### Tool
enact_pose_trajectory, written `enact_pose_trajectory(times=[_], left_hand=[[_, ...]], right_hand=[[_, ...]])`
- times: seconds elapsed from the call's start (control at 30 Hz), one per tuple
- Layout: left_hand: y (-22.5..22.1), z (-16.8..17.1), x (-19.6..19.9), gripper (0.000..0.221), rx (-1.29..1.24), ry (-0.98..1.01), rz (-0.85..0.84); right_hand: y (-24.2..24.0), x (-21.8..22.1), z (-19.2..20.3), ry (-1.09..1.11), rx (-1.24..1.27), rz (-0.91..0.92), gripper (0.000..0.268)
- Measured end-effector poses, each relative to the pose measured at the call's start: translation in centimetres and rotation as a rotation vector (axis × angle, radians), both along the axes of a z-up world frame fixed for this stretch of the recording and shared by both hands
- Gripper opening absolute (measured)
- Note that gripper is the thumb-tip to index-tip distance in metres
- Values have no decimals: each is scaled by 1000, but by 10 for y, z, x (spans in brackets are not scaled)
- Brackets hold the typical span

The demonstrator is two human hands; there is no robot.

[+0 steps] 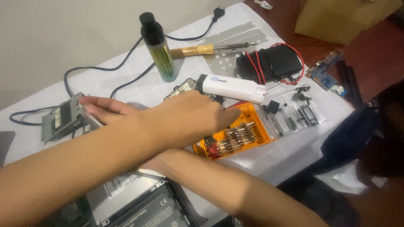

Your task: The person is repairing a laptop by preparing a heatsink with a thermal pad and installing it onto the motherboard, followed by using a screwdriver to secure components.

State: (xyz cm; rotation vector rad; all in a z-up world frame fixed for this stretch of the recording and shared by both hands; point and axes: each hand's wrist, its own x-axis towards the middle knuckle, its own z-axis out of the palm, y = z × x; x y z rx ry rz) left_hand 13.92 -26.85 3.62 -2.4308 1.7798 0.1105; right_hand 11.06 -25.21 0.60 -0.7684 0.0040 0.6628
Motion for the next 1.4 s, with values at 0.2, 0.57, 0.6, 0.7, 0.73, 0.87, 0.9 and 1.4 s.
enact_pose_trajectory(times=[0.2,0.57,0.6,0.7,0.73,0.87,0.9,1.4], left_hand=[[0,-7,2,55,-172,-37,-165],[10,10,1,10,-53,206,166],[11,11,1,10,-54,205,167],[14,12,3,13,-99,326,226],[15,12,4,13,-118,364,234],[22,29,1,17,-188,468,287],[27,33,-1,17,-194,462,296],[194,38,-112,13,-996,-138,636]], right_hand=[[4,3,-8,-2,5,-4,41],[12,15,-39,-17,108,-113,30],[9,16,-41,-16,113,-118,29],[-3,17,-46,-10,122,-130,26],[-8,17,-47,-8,126,-133,25],[-26,15,-49,-2,149,-143,22],[-31,15,-47,-5,152,-137,21],[4,-6,-3,-116,13,170,40]])
